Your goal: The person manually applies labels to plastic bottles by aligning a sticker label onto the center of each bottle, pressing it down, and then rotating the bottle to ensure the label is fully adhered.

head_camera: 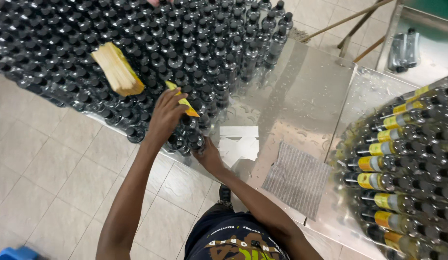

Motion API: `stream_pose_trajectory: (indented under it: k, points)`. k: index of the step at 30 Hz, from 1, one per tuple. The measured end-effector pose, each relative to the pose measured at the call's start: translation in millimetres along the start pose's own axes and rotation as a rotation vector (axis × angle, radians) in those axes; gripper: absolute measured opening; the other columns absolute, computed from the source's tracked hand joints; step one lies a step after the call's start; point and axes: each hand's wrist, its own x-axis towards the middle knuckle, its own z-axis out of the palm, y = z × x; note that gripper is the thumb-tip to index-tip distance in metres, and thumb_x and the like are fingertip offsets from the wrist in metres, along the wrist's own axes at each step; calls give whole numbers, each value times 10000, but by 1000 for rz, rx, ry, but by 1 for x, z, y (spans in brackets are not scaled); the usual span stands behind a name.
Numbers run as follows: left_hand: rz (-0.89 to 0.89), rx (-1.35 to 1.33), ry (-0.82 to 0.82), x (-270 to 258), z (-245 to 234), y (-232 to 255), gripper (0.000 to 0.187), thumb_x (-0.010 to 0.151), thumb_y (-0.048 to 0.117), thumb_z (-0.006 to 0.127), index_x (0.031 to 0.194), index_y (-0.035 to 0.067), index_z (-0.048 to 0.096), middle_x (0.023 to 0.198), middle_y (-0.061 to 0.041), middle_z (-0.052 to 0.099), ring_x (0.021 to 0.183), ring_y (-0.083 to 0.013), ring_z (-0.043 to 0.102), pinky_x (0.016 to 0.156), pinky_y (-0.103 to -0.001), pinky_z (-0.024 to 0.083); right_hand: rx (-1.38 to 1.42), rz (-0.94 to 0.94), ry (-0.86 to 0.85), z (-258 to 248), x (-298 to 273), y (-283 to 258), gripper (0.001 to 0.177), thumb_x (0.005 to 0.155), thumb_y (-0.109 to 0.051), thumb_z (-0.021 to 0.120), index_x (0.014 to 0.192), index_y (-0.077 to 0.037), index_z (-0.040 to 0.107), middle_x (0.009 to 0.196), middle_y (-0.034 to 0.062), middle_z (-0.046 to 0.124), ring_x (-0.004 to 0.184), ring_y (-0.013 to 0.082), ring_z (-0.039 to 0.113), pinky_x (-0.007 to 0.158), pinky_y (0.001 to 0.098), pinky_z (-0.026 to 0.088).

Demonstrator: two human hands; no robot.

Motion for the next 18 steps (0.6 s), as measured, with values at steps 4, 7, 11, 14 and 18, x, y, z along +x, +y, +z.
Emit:
stream_pose_trajectory:
  k: [4,7,11,14,18]
  points:
    - [-180,-299,353,9,-43,39,102,1070,-67,735,1069,-12,820,1207,-239,788,1213,-498,722,1183,-579,514,80,177,8,-28,-47,29,767,876,-516,887,1404,-69,555,1299,195,694,1195,441,729,990,555,628]
    - [-441,-535,432,6,-82,86,90,1075,-84,773,1129,-19,802,1100,-209,796,1080,-412,764,1113,-514,586,303,270,159,-82,-95,75,881,822,-522,951,1455,-63,545,1384,201,691,1285,400,703,1031,544,613]
    - [-916,-606,313,-38,-35,118,188,1117,244,854,1108,84,755,976,-98,720,894,-234,635,950,-445,528,45,480,284,-163,-160,129,889,874,-515,904,1421,79,533,1369,350,615,1236,491,714,1018,628,629]
    - [-1096,-1232,242,-13,-3,169,497,969,50,810,1433,47,634,1256,-145,734,1079,-236,685,970,-406,581,-177,727,310,-203,-182,148,773,917,-550,852,1346,52,627,1188,226,690,1143,392,755,932,530,655]
    - [-1277,-1447,-44,-8,51,218,554,1005,70,768,1508,-41,564,1272,-242,721,1094,-309,709,990,-452,575,-321,775,328,-225,-179,152,854,906,-646,822,1372,48,645,1134,211,716,1084,377,774,875,536,663]
